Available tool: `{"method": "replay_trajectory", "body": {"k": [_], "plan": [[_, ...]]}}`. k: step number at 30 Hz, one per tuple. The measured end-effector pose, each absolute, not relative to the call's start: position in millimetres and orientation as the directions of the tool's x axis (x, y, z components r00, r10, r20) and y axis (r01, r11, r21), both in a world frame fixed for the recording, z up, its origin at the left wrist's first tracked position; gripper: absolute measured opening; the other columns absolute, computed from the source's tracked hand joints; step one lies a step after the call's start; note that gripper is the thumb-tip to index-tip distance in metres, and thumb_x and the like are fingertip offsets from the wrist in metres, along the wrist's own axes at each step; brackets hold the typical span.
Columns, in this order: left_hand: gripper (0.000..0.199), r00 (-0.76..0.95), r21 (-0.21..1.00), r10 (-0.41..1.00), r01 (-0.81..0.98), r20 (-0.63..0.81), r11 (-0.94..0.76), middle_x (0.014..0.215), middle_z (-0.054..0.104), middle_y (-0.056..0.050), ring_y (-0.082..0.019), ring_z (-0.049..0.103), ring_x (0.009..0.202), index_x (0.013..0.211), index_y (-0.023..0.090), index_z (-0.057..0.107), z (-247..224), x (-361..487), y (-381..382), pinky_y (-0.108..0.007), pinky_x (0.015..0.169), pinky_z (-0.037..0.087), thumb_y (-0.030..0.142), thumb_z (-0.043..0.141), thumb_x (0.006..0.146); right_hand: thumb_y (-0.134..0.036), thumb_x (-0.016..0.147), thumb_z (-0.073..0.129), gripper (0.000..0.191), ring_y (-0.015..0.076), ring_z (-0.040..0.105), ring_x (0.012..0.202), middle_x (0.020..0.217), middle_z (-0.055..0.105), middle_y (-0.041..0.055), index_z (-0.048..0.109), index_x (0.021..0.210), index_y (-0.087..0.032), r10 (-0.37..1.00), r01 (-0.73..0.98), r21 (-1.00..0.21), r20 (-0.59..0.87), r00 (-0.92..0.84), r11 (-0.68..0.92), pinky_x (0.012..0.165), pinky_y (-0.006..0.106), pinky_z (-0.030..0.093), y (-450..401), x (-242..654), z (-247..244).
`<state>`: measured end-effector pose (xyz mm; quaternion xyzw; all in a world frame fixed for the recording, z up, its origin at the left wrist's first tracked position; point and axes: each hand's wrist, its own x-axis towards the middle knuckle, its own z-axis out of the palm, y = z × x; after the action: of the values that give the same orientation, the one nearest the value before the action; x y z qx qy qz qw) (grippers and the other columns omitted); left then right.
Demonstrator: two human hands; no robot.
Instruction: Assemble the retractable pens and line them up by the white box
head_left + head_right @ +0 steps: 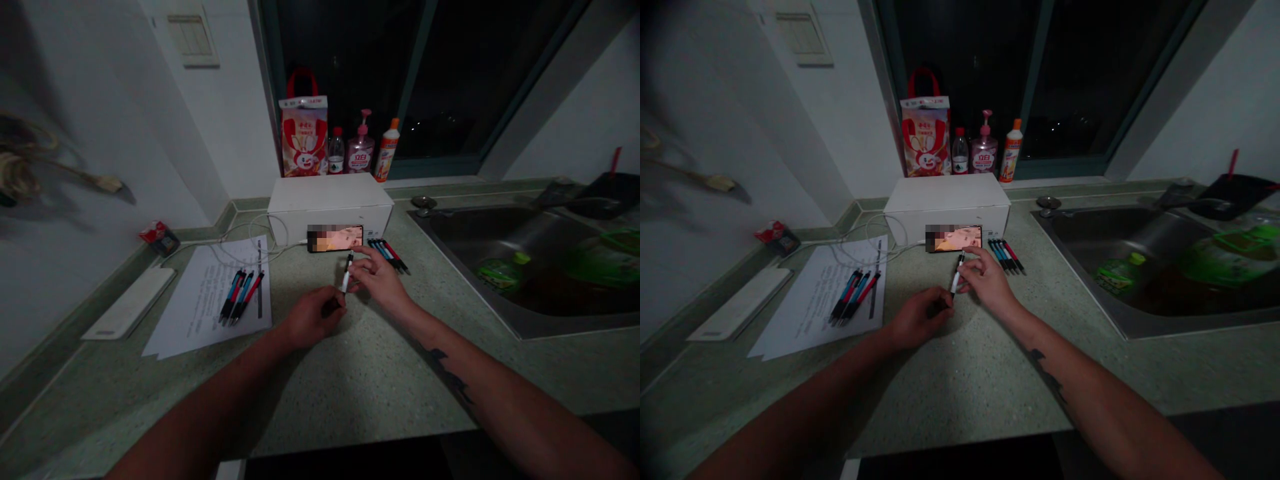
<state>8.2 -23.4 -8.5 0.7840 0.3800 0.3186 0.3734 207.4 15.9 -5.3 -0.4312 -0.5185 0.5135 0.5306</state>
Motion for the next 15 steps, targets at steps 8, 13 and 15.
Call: {"method": "replay_trajectory", "body": {"k": [8, 13, 15], "plan": [[0.005, 0.507, 0.818, 0.831, 0.362, 0.228, -0.446, 0.084, 0.070, -0.004, -0.018, 0.063, 0.073, 0.089, 0.022, 0.063, -8.3, 7.9, -22.2, -0.029, 0.067, 0.050, 0.026, 0.062, 0.089, -0.044, 0.075, 0.082, 0.091, 0.0163, 0.069, 0.065, 0.086, 0.073, -0.0023, 0.037, 0.152, -0.030, 0.985, -0.087, -0.996, 0.032, -0.171, 0.018, 0.055, 0.027, 0.057, 12.9, 200.1, -11.9], [0.009, 0.512, 0.781, 0.812, 0.369, 0.282, -0.504, 0.094, 0.072, -0.006, -0.021, 0.067, 0.082, 0.097, 0.022, 0.068, -12.3, 7.9, -19.8, -0.033, 0.076, 0.053, 0.025, 0.064, 0.090, -0.041, 0.079, 0.078, 0.092, 0.0155, 0.067, 0.068, 0.092, 0.074, -0.0005, 0.032, 0.158, -0.031, 0.968, -0.096, -0.995, 0.035, -0.248, 0.011, 0.060, 0.028, 0.054, 12.0, 199.7, -16.1], [0.013, 0.509, 0.763, 0.816, 0.400, 0.275, -0.507, 0.095, 0.072, -0.006, -0.021, 0.067, 0.084, 0.101, 0.021, 0.070, -13.5, 7.5, -18.8, -0.033, 0.078, 0.053, 0.024, 0.064, 0.090, -0.039, 0.082, 0.075, 0.080, 0.0152, 0.064, 0.065, 0.082, 0.071, -0.0026, 0.040, 0.154, -0.027, 0.953, -0.043, -0.999, 0.044, -0.301, 0.033, 0.060, 0.028, 0.051, 11.8, 199.6, -18.9]]}}
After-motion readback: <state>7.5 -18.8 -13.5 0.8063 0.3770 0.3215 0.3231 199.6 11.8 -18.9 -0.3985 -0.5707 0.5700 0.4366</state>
